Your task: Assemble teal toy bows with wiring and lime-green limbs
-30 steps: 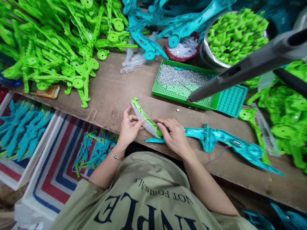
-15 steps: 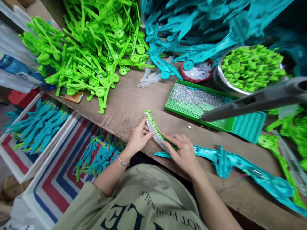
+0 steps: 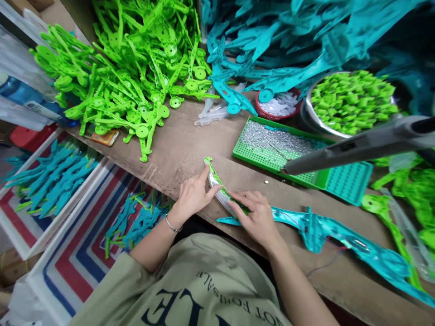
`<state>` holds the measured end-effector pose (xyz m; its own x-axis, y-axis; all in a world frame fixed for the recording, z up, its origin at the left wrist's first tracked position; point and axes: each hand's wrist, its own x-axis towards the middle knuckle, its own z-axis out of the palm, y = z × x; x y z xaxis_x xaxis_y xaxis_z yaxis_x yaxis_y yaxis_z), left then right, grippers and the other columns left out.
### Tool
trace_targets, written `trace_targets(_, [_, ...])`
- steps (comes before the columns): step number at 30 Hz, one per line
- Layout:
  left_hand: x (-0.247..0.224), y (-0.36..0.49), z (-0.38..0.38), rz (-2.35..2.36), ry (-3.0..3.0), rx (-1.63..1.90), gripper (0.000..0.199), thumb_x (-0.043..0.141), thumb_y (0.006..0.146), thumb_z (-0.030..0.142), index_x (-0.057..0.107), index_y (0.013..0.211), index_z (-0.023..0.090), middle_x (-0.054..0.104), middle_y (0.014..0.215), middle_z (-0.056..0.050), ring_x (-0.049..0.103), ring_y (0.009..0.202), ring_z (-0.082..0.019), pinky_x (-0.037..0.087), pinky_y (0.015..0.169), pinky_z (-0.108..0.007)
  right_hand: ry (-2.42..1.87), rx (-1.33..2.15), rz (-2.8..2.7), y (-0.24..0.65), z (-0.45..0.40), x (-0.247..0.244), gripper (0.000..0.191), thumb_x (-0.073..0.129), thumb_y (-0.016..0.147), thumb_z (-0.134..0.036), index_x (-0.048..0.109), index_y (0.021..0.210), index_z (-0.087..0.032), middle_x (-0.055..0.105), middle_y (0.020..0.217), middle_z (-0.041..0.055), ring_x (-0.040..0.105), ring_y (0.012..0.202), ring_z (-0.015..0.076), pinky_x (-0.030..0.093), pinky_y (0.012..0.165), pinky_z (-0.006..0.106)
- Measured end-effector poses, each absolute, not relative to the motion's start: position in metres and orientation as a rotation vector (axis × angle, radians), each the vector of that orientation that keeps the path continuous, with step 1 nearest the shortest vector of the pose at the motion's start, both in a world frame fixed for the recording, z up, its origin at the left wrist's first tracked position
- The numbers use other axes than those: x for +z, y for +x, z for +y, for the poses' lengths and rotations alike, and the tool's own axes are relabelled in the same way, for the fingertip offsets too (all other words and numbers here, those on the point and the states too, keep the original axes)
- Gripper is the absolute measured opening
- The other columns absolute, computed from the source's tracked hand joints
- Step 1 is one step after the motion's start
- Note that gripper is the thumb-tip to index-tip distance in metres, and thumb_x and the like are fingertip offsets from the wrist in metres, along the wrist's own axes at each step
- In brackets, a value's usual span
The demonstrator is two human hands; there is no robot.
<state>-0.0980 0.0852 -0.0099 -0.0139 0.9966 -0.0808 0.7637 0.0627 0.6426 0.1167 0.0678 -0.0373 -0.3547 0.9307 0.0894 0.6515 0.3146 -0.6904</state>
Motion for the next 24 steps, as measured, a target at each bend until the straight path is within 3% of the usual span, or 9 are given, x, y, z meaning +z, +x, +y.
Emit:
trace_targets(3, [0.000, -0.098, 0.090, 1.956, 1.974, 0.344, 0.063, 0.071, 0.092, 0.052, 0.061, 0.144, 0.018, 0.074, 0.112, -0.015, 0.074, 0.099, -0.030, 0.055, 0.082, -0.035, -1.423, 0.804, -2.109, 0.116, 0.068, -0.035, 0.031, 0.061, 0.101, -0.043, 0.080, 0.117, -0.026, 0.080, 0.102, 0.0066, 0.063, 0.091, 0.0260, 0.044, 0.081, 0.041])
trace_targets(6, [0.005, -0.108, 0.103, 1.888, 2.091, 0.232, 0.048, 0.064, 0.098, 0.049, 0.068, 0.135, 0.020, 0.076, 0.103, -0.011, 0.074, 0.095, -0.026, 0.055, 0.081, -0.033, -1.431, 0.833, -2.107, 0.115, 0.069, -0.031, 0.032, 0.059, 0.101, -0.042, 0.080, 0.116, -0.024, 0.080, 0.103, 0.0077, 0.063, 0.092, 0.0262, 0.045, 0.082, 0.042])
trace_targets(9, [0.003, -0.129, 0.129, 1.811, 2.147, 0.398, 0.031, 0.061, 0.101, 0.040, 0.076, 0.117, 0.019, 0.075, 0.091, -0.008, 0.072, 0.086, -0.022, 0.054, 0.081, -0.033, -1.434, 0.854, -2.108, 0.114, 0.069, -0.028, 0.032, 0.058, 0.102, -0.041, 0.080, 0.116, -0.023, 0.080, 0.104, 0.0081, 0.064, 0.092, 0.0265, 0.046, 0.083, 0.042])
trace_targets(13, [-0.009, -0.161, 0.201, 1.899, 2.195, 0.813, 0.024, 0.057, 0.097, 0.023, 0.074, 0.114, 0.017, 0.076, 0.098, -0.009, 0.069, 0.092, -0.022, 0.053, 0.090, -0.036, -1.423, 0.863, -2.099, 0.114, 0.069, -0.025, 0.035, 0.055, 0.104, -0.042, 0.077, 0.120, -0.021, 0.080, 0.111, 0.0094, 0.066, 0.097, 0.0275, 0.048, 0.085, 0.044])
trace_targets(17, [-0.016, -0.181, 0.300, 1.857, 2.193, 0.940, 0.032, 0.051, 0.095, 0.012, 0.071, 0.118, 0.021, 0.074, 0.117, -0.010, 0.065, 0.112, -0.025, 0.046, 0.106, -0.043, -1.426, 0.850, -2.057, 0.115, 0.066, -0.024, 0.040, 0.050, 0.105, -0.045, 0.072, 0.126, -0.019, 0.078, 0.115, 0.0116, 0.069, 0.101, 0.0285, 0.050, 0.088, 0.045])
trace_targets(21, [-0.017, -0.179, 0.369, 1.750, 2.315, 0.606, 0.060, 0.064, 0.082, 0.005, 0.061, 0.139, 0.025, 0.070, 0.128, -0.008, 0.059, 0.119, -0.029, 0.044, 0.111, -0.052, -1.414, 0.749, -1.933, 0.121, 0.064, -0.019, 0.037, 0.052, 0.105, -0.043, 0.071, 0.126, -0.019, 0.078, 0.117, 0.0122, 0.071, 0.104, 0.0268, 0.054, 0.090, 0.044])
trace_targets(24, [-0.014, -0.171, 0.384, 1.785, 2.406, 0.360, 0.063, 0.064, 0.080, -0.003, 0.062, 0.137, 0.023, 0.068, 0.126, -0.007, 0.056, 0.125, -0.029, 0.042, 0.114, -0.053, -1.401, 0.625, -1.827, 0.131, 0.064, -0.012, 0.031, 0.055, 0.104, -0.036, 0.071, 0.124, -0.020, 0.078, 0.117, 0.0110, 0.072, 0.106, 0.0246, 0.056, 0.092, 0.042])
